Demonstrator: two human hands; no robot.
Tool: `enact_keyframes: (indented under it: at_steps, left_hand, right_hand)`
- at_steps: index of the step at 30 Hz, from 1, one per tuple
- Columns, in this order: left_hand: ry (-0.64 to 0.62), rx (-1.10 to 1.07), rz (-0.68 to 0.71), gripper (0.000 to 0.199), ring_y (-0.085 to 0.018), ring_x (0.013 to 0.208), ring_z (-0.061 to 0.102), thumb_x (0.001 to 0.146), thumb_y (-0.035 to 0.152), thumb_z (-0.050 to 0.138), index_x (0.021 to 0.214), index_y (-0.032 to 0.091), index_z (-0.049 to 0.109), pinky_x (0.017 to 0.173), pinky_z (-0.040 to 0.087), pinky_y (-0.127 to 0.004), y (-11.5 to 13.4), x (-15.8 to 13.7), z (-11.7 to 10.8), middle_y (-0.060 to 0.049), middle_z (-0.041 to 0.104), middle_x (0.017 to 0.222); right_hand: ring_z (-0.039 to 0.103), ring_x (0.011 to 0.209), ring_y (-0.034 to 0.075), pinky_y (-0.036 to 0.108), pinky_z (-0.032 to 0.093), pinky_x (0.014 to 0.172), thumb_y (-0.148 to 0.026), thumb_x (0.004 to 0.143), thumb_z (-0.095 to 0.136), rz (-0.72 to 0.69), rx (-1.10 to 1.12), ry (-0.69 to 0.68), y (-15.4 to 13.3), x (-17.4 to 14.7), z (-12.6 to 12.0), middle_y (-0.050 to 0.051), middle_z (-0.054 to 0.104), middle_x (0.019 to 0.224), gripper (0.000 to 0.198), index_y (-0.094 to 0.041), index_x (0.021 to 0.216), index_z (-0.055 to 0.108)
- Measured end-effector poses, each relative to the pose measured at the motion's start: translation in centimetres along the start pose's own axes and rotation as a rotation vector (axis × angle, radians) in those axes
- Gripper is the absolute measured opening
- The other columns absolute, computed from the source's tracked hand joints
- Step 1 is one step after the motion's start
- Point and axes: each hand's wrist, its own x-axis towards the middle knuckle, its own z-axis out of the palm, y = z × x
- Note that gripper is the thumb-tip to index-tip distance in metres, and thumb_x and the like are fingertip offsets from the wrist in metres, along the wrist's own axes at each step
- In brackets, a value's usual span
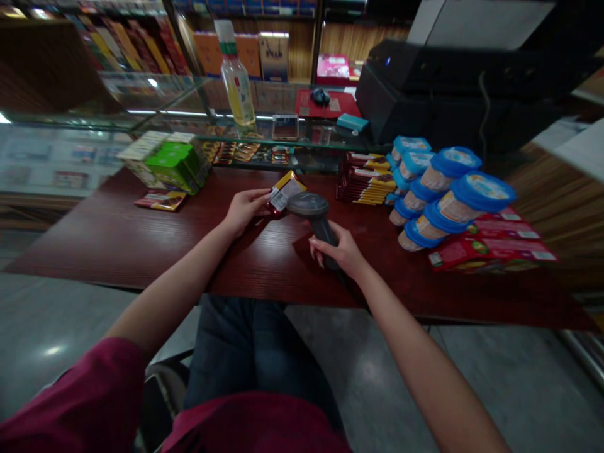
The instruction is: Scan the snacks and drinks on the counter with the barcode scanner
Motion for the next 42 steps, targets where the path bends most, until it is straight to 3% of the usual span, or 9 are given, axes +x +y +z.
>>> enact_keyframes:
  at_steps: [5, 9, 15, 19, 24, 30, 34, 38, 42]
  left_hand:
    - [0.123, 0.255, 0.324, 0.023, -0.024, 0.112, 0.078, 0.095, 0.019, 0.07, 0.117, 0.016, 0.078, 0.105, 0.061, -0.04, 0.7, -0.8, -2.5, -0.01, 0.082, 0.119]
    - [0.277, 0.558, 0.563, 0.024, -0.024, 0.117, 0.076, 0.1, 0.025, 0.064, 0.119, 0.02, 0.077, 0.11, 0.057, -0.039, 2.0, -4.2, -8.9, -0.008, 0.081, 0.124]
    - [0.444, 0.92, 0.519, 0.029, -0.025, 0.132, 0.07, 0.103, 0.034, 0.058, 0.121, 0.024, 0.078, 0.117, 0.053, -0.041, 3.1, -10.2, -21.3, -0.006, 0.078, 0.136]
    - [0.452, 1.056, 0.425, 0.031, -0.025, 0.135, 0.069, 0.101, 0.033, 0.058, 0.121, 0.024, 0.081, 0.119, 0.053, -0.04, 3.1, -11.4, -25.8, -0.006, 0.076, 0.139]
    - [0.478, 1.198, 0.329, 0.036, -0.027, 0.132, 0.07, 0.099, 0.029, 0.058, 0.126, 0.026, 0.082, 0.114, 0.055, -0.04, 2.9, -10.3, -27.5, -0.006, 0.078, 0.135]
    - [0.379, 1.297, 0.325, 0.049, -0.025, 0.146, 0.06, 0.098, 0.017, 0.046, 0.138, 0.022, 0.075, 0.124, 0.046, -0.045, 2.6, -9.5, -26.9, -0.007, 0.071, 0.148]
    - [0.326, 1.347, 0.35, 0.051, -0.028, 0.143, 0.062, 0.098, 0.018, 0.049, 0.143, 0.025, 0.072, 0.126, 0.043, -0.05, 2.5, -10.0, -26.1, -0.007, 0.07, 0.148]
    - [0.212, 1.355, 0.356, 0.061, -0.025, 0.148, 0.059, 0.094, 0.012, 0.048, 0.151, 0.024, 0.066, 0.128, 0.044, -0.045, 2.3, -10.1, -26.2, -0.005, 0.067, 0.153]
    - [0.111, 1.303, 0.386, 0.07, -0.024, 0.154, 0.051, 0.089, 0.008, 0.047, 0.157, 0.023, 0.06, 0.133, 0.039, -0.044, 2.0, -9.4, -26.7, -0.003, 0.06, 0.16]
  right_hand:
    - [0.057, 0.048, 0.013, 0.024, 0.048, 0.04, -0.05, 0.077, 0.09, 0.051, 0.067, 0.051, -0.3, -0.3, -0.2, 0.001, 0.069, 0.07, 0.044, -0.021, 0.1, 0.066]
    - [0.057, 0.051, 0.013, 0.025, 0.05, 0.042, -0.046, 0.078, 0.089, 0.111, 0.102, 0.073, -0.2, -0.3, -0.7, 0.002, 0.069, 0.074, 0.04, -0.022, 0.103, 0.068]
    - [0.057, 0.052, 0.015, 0.028, 0.049, 0.043, -0.051, 0.071, 0.093, 0.152, 0.063, 0.065, -0.5, -0.2, -0.7, 0.003, 0.068, 0.074, 0.04, -0.024, 0.091, 0.072]
    - [0.054, 0.051, 0.016, 0.03, 0.044, 0.041, -0.055, 0.064, 0.095, 0.143, 0.031, 0.135, -0.7, -0.1, -0.4, 0.005, 0.065, 0.071, 0.04, -0.026, 0.082, 0.075]
    - [0.052, 0.05, 0.018, 0.036, 0.041, 0.041, -0.053, 0.062, 0.096, 0.141, 0.025, 0.191, -0.4, 0.0, -0.7, 0.01, 0.064, 0.071, 0.035, -0.027, 0.074, 0.076]
    - [0.052, 0.05, 0.017, 0.036, 0.041, 0.041, -0.044, 0.068, 0.092, 0.142, 0.043, 0.236, -0.5, 0.9, -0.3, 0.009, 0.063, 0.072, 0.024, -0.027, 0.077, 0.077]
    - [0.051, 0.048, 0.012, 0.03, 0.043, 0.044, -0.039, 0.071, 0.092, 0.066, 0.163, 0.206, -0.5, 3.9, 3.0, 0.001, 0.059, 0.069, 0.033, -0.026, 0.095, 0.075]
    - [0.05, 0.046, 0.01, 0.025, 0.045, 0.043, -0.043, 0.067, 0.093, 0.012, 0.187, 0.167, 0.5, 8.5, 6.3, -0.005, 0.058, 0.067, 0.045, -0.025, 0.097, 0.066]
    - [0.051, 0.047, 0.01, 0.025, 0.048, 0.041, -0.036, 0.069, 0.088, -0.03, 0.184, 0.124, 1.5, 11.4, 6.8, -0.005, 0.06, 0.07, 0.038, -0.025, 0.089, 0.058]
